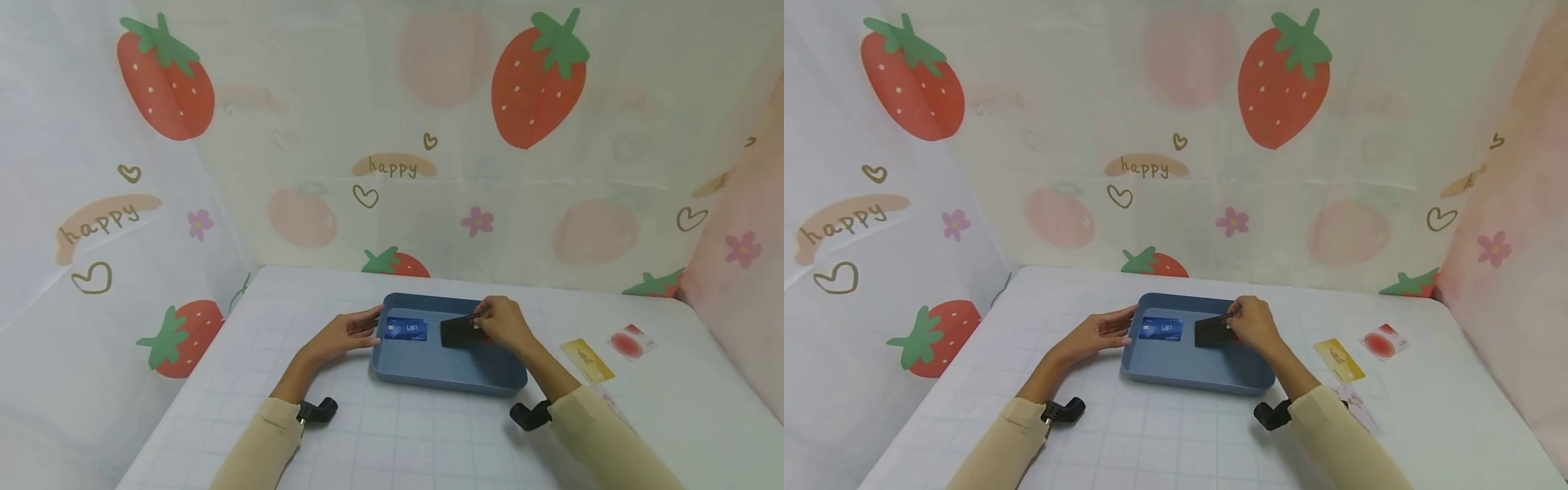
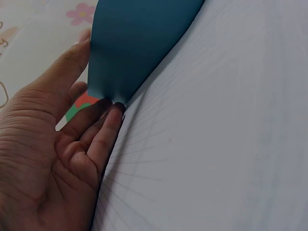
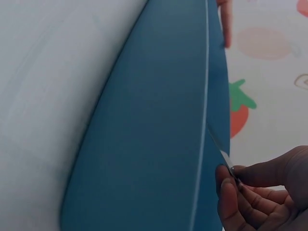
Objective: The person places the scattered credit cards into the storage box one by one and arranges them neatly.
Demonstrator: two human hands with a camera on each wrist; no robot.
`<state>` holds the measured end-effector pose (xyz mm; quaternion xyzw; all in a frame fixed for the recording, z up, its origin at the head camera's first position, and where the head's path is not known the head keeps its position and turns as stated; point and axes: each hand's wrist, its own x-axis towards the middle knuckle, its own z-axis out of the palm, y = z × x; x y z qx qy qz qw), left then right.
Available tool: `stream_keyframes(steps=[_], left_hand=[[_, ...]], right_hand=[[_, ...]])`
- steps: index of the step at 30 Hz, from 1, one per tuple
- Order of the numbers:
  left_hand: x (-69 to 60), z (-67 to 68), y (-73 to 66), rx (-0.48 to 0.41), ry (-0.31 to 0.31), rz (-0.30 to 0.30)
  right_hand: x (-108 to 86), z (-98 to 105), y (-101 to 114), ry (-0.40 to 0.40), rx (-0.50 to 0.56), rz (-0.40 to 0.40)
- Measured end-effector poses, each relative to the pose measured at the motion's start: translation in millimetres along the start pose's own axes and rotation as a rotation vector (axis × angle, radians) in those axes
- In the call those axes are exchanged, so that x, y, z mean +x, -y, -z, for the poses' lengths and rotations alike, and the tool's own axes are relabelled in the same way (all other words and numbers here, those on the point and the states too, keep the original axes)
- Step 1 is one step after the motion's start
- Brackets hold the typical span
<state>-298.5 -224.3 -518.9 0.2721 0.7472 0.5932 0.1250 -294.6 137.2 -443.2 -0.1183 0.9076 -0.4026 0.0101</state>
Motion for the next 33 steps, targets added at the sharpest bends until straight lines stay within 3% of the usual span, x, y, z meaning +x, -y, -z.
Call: stream_keyframes(steps=[11, 33], left_hand=[[2.1, 0.0, -1.1, -0.001, 0.003, -0.006], [1.4, 0.4, 1.7, 0.007, -0.001, -0.001]], right_hand=[[7.3, -4.4, 3.9, -0.001, -0.136, -0.012], [16.1, -20.6, 0.9, 0.020, -0.146, -0.062]])
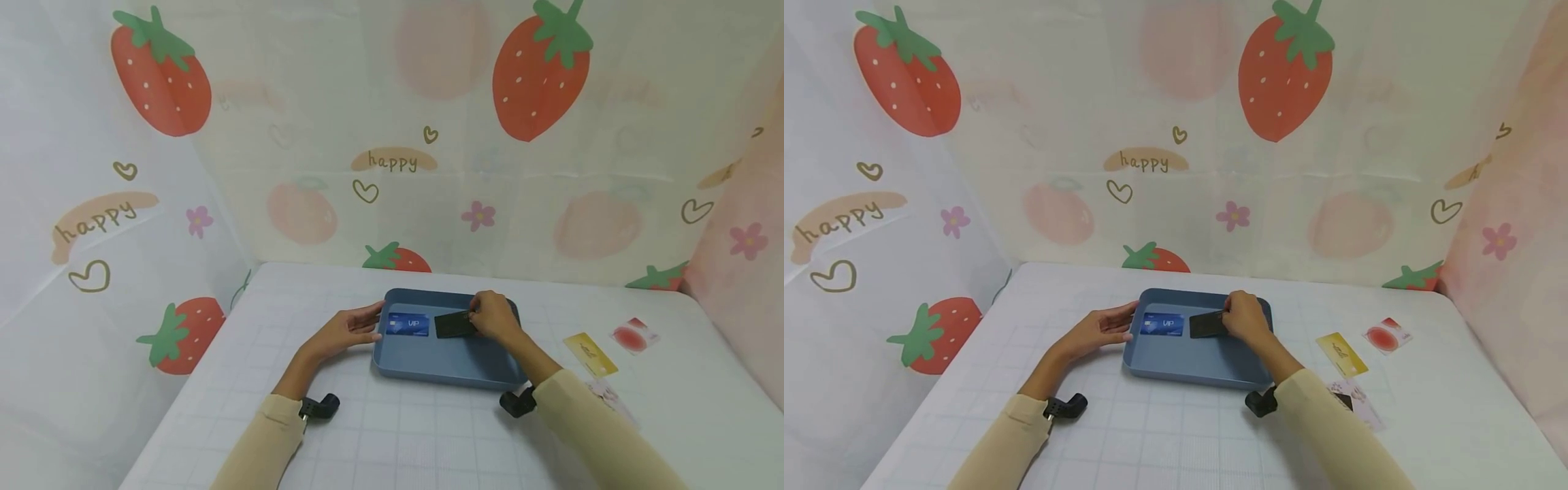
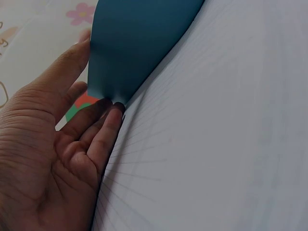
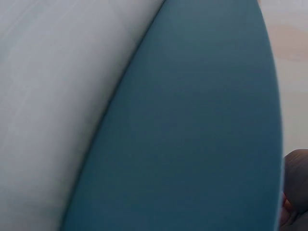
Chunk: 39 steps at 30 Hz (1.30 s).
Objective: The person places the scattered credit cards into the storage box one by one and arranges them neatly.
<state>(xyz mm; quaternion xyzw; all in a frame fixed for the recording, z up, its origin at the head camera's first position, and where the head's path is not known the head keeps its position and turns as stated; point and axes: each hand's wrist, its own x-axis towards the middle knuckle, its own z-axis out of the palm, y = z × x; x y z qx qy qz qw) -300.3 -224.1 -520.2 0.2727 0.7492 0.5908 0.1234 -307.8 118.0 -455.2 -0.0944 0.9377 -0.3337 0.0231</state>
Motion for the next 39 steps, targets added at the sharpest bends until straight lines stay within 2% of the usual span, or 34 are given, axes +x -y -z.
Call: stream_keyframes(steps=[6, 25, 39], left_hand=[[0.9, 1.4, 1.3, 0.008, -0.002, 0.004], [0.8, 0.6, 0.2, 0.018, -0.001, 0.006], [-0.2, -0.6, -1.7, -0.008, 0.002, 0.006]], right_hand=[[3.2, -4.0, -0.8, 0.003, 0.006, -0.026], [1.3, -9.4, 3.0, 0.026, 0.024, -0.032], [-3.4, -9.3, 4.3, 0.033, -0.029, -0.019]])
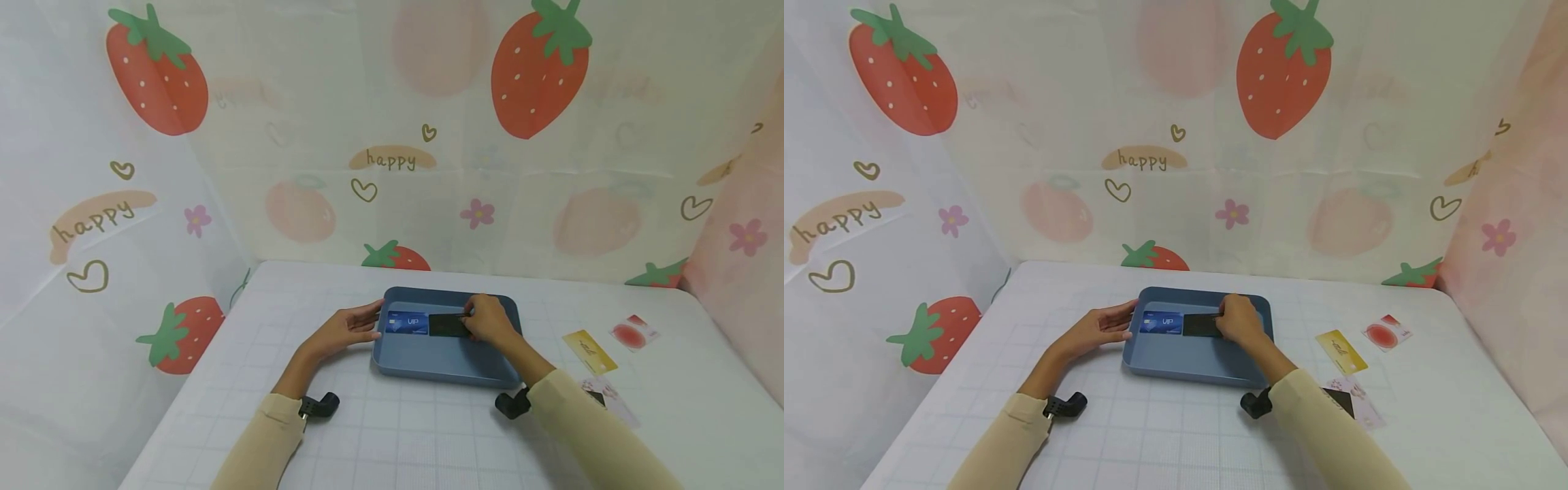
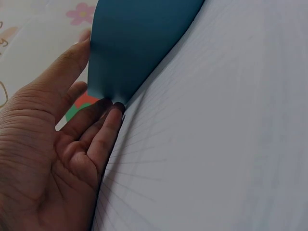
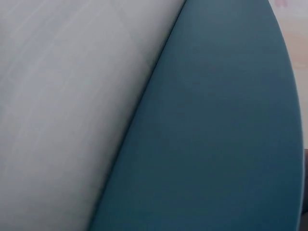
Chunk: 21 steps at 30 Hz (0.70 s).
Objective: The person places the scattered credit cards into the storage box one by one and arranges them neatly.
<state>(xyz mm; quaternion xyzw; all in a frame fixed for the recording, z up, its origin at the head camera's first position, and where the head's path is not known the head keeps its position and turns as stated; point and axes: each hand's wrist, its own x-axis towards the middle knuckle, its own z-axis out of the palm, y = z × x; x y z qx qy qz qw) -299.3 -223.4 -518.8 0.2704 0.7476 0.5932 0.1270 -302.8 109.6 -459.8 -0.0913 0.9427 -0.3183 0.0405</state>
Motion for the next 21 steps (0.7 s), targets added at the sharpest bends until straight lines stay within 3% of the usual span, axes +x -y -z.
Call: stream_keyframes(steps=[21], left_hand=[[0.6, 1.4, 6.0, 0.011, 0.012, -0.035]], right_hand=[[-1.2, 1.2, 0.4, 0.015, -0.034, -0.035]])
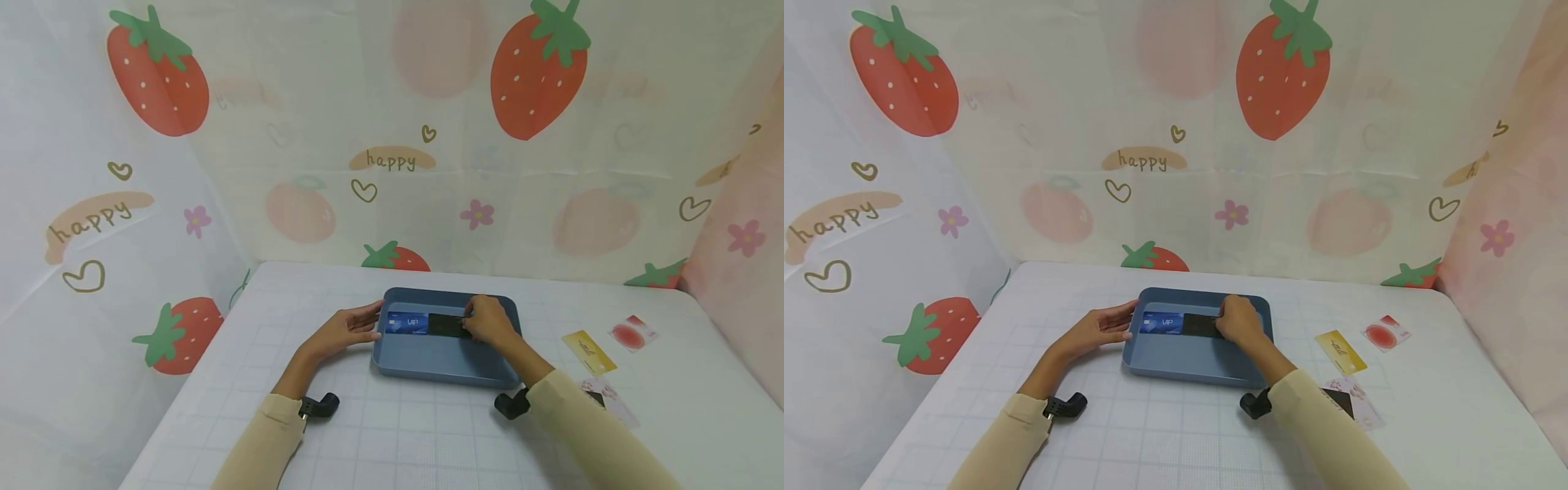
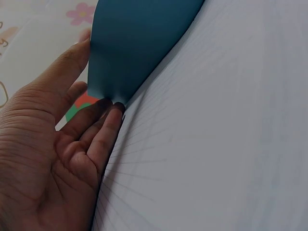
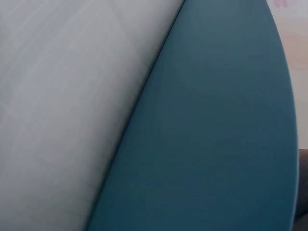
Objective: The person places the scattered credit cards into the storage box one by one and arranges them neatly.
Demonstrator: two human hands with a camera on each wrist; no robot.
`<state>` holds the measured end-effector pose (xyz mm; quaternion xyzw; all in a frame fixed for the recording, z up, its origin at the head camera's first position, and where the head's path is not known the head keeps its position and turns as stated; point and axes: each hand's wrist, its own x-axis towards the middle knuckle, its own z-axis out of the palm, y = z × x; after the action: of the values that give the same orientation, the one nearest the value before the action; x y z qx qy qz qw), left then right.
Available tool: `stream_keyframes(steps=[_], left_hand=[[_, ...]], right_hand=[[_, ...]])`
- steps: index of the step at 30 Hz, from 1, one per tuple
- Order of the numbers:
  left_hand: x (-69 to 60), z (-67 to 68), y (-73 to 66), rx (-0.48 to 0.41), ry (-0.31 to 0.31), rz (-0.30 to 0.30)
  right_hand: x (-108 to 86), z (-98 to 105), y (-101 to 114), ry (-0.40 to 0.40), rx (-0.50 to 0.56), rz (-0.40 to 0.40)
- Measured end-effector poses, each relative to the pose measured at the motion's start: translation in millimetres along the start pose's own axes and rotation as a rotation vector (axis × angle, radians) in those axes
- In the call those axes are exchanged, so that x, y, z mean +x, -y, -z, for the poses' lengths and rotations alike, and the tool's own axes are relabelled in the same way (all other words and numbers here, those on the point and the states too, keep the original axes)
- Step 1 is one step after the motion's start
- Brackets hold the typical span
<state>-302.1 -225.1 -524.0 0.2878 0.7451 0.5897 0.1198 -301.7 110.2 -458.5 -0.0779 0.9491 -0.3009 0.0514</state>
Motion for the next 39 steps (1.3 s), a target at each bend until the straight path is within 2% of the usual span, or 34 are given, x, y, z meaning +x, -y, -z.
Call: stream_keyframes(steps=[6, 13, 27, 31, 39], left_hand=[[0.9, -0.3, 0.9, 0.001, 0.000, -0.001], [1.8, -0.5, -1.0, 0.007, -0.003, 0.018], [2.8, -0.4, -0.6, -0.004, -0.008, 0.036], [3.5, -0.2, 0.9, -0.005, -0.002, 0.024], [3.7, 0.1, 0.2, 0.010, -0.011, 0.037]], right_hand=[[-0.2, 3.1, -0.6, -0.018, -0.048, 0.017], [-7.5, 14.4, 2.6, -0.051, -0.100, 0.081], [-32.5, 39.9, 5.3, -0.086, -0.071, 0.098], [-39.9, 46.9, 4.7, -0.097, -0.069, 0.109], [-57.0, 58.9, -1.8, -0.094, -0.019, 0.125]])
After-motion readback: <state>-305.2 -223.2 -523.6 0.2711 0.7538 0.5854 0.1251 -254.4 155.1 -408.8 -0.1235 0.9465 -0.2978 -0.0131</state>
